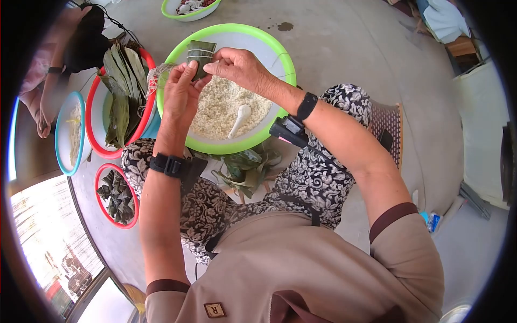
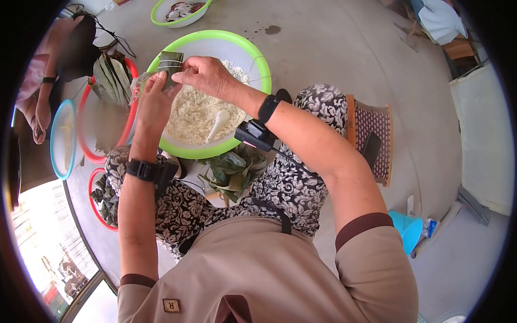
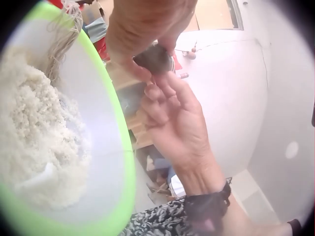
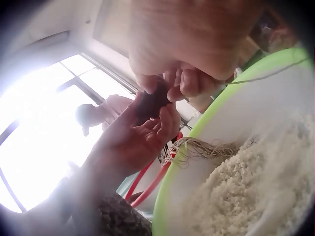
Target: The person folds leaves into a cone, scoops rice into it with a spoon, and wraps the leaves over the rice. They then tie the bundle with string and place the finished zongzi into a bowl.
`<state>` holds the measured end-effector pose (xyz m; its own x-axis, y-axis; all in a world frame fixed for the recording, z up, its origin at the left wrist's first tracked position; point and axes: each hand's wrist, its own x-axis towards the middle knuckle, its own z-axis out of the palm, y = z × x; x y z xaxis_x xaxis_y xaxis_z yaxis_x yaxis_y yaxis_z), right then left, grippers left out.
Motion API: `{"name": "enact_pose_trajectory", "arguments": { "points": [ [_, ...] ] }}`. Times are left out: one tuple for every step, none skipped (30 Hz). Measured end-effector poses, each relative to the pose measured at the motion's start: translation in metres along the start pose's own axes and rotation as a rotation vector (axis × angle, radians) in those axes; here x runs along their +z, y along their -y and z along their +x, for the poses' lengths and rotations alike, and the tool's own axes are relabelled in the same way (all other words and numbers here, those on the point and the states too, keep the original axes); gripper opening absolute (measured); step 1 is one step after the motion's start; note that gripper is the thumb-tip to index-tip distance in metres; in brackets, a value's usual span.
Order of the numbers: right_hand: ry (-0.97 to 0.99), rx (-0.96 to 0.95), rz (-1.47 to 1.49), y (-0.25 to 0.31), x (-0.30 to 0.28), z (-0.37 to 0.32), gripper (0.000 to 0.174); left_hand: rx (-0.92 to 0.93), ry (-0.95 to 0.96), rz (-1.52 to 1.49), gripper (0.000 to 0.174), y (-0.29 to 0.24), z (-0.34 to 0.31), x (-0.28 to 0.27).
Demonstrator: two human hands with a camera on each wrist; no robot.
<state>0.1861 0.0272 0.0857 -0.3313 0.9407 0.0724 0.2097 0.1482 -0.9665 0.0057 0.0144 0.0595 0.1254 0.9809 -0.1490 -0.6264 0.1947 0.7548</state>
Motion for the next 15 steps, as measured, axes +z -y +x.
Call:
{"name": "enact_pose_trajectory", "arguments": {
  "points": [
    [0.002,0.001,0.0,0.0,0.0,0.0,0.029,0.013,-0.013,0.025,0.015,0.001,0.0,0.0],
    [-0.026,0.021,0.021,0.001,0.001,-0.001,0.03,0.013,-0.014,0.024,0.015,0.002,0.0,0.0],
    [-0.052,0.042,0.043,0.001,0.001,-0.001,0.03,0.002,0.009,0.023,0.015,0.001,0.0,0.002],
    [-0.049,0.043,0.044,-0.001,0.001,0.0,0.03,-0.008,0.032,0.021,0.015,0.0,0.0,0.002],
    [-0.06,0.049,0.052,-0.003,-0.001,0.002,0.03,-0.007,0.03,0.022,0.015,-0.002,-0.001,0.003],
    [-0.073,0.057,0.059,-0.003,-0.003,0.003,0.03,-0.025,0.066,0.006,0.015,-0.003,-0.002,0.003],
    [-0.074,0.058,0.058,-0.004,-0.005,0.003,0.03,-0.043,0.103,-0.01,0.015,-0.004,-0.002,0.003],
    [-0.048,0.066,0.03,-0.005,-0.006,0.002,0.03,-0.044,0.102,-0.012,0.015,-0.004,-0.002,0.004],
    [-0.02,0.074,0.003,-0.005,-0.007,0.002,0.029,-0.066,0.102,-0.005,0.015,-0.005,-0.003,0.003],
    [-0.018,0.075,0.004,-0.008,-0.008,0.003,0.029,-0.088,0.102,0.004,0.016,-0.005,-0.004,0.002],
    [0.012,0.103,0.012,-0.011,-0.008,0.004,0.029,-0.089,0.101,0.005,0.016,-0.004,-0.003,-0.001],
    [0.042,0.131,0.02,-0.015,-0.008,0.005,0.029,-0.105,0.07,-0.008,0.017,-0.001,-0.001,-0.004],
    [0.045,0.131,0.022,-0.019,-0.007,0.003,0.029,-0.121,0.037,-0.022,0.018,0.0,0.0,-0.008],
    [0.058,0.132,-0.068,-0.023,-0.005,0.001,0.026,-0.12,0.034,-0.021,0.018,0.001,0.003,-0.012],
    [0.07,0.131,-0.16,-0.022,-0.004,0.0,0.024,-0.072,-0.029,0.059,0.019,0.001,0.004,-0.013]
  ]
}}
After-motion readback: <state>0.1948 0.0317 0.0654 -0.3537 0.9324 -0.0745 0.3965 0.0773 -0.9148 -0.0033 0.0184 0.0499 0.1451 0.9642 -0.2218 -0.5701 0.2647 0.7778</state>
